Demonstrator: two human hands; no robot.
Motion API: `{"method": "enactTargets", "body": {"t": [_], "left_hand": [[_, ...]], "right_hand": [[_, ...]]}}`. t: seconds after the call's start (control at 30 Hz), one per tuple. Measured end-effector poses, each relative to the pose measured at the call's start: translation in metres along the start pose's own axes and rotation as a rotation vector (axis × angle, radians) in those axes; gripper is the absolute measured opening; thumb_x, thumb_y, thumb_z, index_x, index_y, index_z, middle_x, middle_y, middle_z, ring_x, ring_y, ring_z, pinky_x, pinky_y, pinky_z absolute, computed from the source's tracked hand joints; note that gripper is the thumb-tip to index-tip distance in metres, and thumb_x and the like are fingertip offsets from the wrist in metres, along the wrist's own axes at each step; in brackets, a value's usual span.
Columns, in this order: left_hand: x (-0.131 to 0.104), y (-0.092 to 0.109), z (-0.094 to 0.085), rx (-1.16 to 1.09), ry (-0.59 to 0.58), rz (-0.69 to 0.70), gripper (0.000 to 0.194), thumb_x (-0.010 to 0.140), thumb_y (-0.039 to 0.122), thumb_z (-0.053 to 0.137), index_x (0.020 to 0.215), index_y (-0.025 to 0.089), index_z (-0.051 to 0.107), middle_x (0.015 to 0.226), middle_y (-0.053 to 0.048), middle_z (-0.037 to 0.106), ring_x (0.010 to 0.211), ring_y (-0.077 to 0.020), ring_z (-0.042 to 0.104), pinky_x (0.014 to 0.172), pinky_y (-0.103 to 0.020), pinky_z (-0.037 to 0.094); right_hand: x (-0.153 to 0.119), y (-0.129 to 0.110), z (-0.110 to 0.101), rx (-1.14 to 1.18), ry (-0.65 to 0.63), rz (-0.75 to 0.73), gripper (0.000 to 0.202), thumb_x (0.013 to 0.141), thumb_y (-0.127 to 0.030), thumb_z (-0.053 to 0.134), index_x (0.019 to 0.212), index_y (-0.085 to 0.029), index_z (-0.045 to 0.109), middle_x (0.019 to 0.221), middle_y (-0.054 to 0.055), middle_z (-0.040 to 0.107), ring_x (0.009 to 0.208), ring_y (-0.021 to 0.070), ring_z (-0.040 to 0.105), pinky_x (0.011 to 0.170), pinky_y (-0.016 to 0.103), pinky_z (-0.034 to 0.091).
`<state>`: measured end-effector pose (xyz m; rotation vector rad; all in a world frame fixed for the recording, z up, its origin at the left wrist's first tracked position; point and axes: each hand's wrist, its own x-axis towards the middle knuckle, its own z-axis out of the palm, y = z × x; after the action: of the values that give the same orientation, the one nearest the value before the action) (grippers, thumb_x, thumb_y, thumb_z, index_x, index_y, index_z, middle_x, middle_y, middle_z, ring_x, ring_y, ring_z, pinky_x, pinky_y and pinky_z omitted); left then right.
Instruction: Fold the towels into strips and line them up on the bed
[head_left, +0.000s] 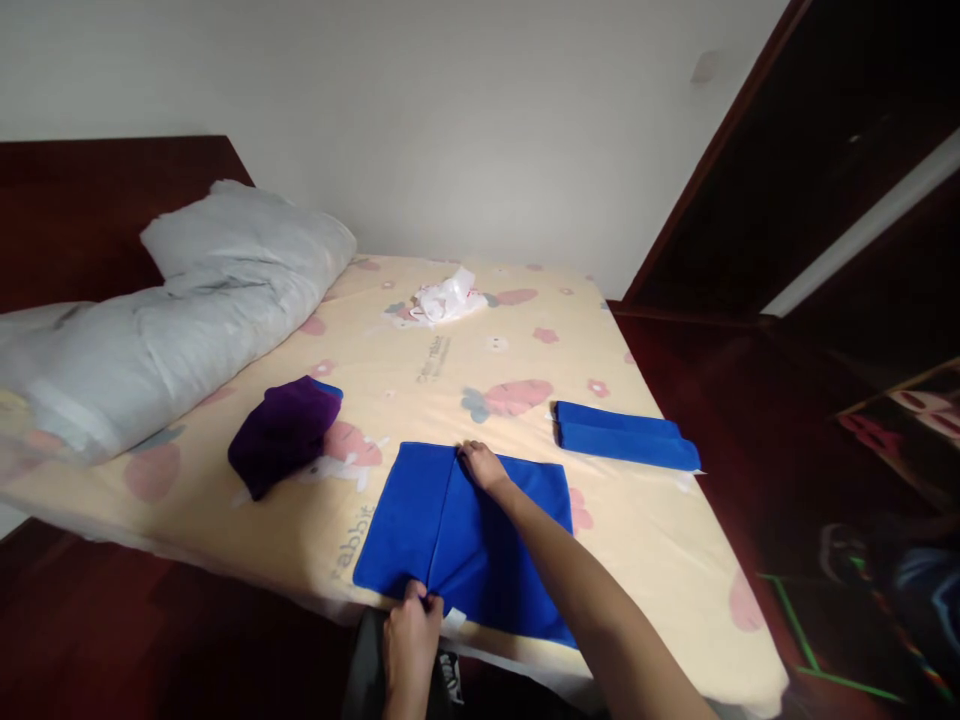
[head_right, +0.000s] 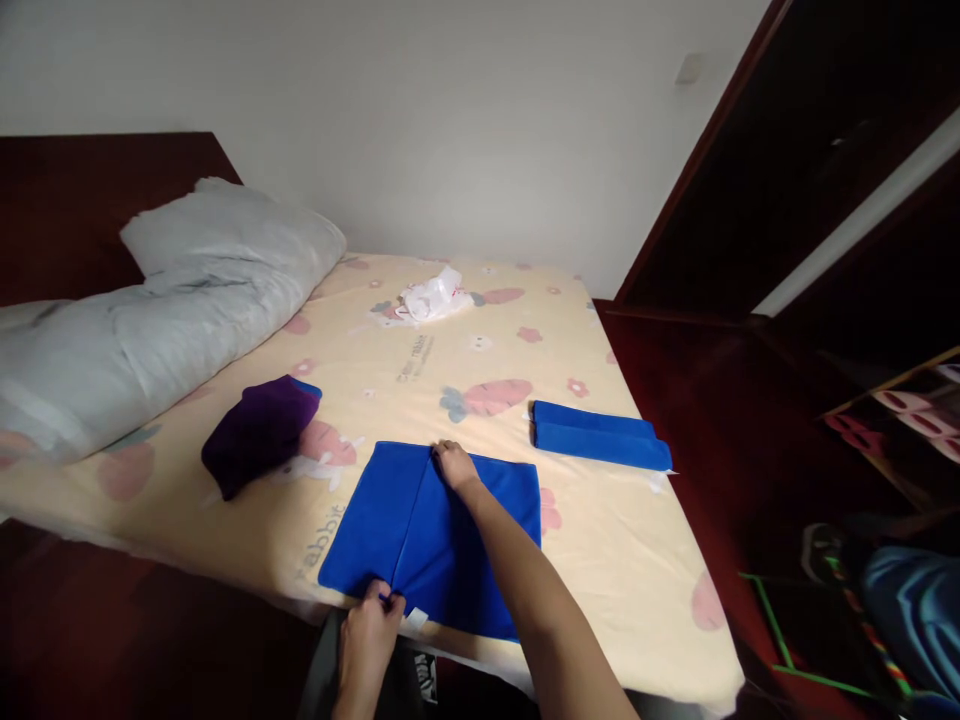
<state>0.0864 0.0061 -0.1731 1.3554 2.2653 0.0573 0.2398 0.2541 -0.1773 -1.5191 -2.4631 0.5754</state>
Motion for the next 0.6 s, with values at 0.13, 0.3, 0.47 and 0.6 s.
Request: {"method": "enactTargets", "body": {"t": [0.13, 0.3, 0.47, 0.6], "left_hand": [[-0.001, -0.001, -0.012, -0.067, 0.007, 0.022, 0.019, 0.094, 0.033, 0.049, 0.096, 0.023, 0.065, 0.082, -0.007, 0.078, 0.08, -0.0249, 0.074, 0.064, -0.027, 0.042], [0.004, -0.014, -0.032, -0.043, 0.093, -0.034, 0.025, 0.096, 0.04, 0.044, 0.097, 0.025, 0.064, 0.092, -0.006, 0.077, 0.081, -0.0255, 0.073, 0.064, -0.029, 0.04], [0.014, -0.026, -0.028, 0.076, 0.093, -0.027, 0.026, 0.093, 0.041, 0.047, 0.093, 0.023, 0.066, 0.083, -0.008, 0.076, 0.081, -0.0271, 0.072, 0.069, -0.032, 0.042], [0.016, -0.038, -0.024, 0.062, 0.268, 0.038, 0.028, 0.092, 0.041, 0.046, 0.083, 0.023, 0.066, 0.077, -0.006, 0.073, 0.079, -0.0247, 0.069, 0.073, -0.032, 0.044]], "right_hand": [[0.007, -0.002, -0.004, 0.008, 0.027, 0.019, 0.024, 0.101, -0.021, 0.045, 0.116, -0.019, 0.064, 0.114, 0.009, 0.069, 0.107, 0.0186, 0.062, 0.095, 0.027, 0.043], [0.029, -0.021, -0.002, 0.012, 0.053, 0.0, 0.027, 0.103, -0.027, 0.043, 0.121, -0.02, 0.062, 0.12, 0.009, 0.067, 0.114, 0.0191, 0.059, 0.098, 0.027, 0.042], [0.035, -0.033, 0.019, -0.023, 0.025, 0.021, 0.027, 0.1, -0.025, 0.051, 0.125, -0.021, 0.061, 0.123, 0.011, 0.065, 0.112, 0.0232, 0.06, 0.095, 0.032, 0.044], [0.035, -0.037, 0.024, -0.027, 0.056, 0.021, 0.028, 0.102, -0.029, 0.046, 0.122, -0.02, 0.063, 0.12, 0.013, 0.064, 0.113, 0.0262, 0.058, 0.096, 0.035, 0.042]]}}
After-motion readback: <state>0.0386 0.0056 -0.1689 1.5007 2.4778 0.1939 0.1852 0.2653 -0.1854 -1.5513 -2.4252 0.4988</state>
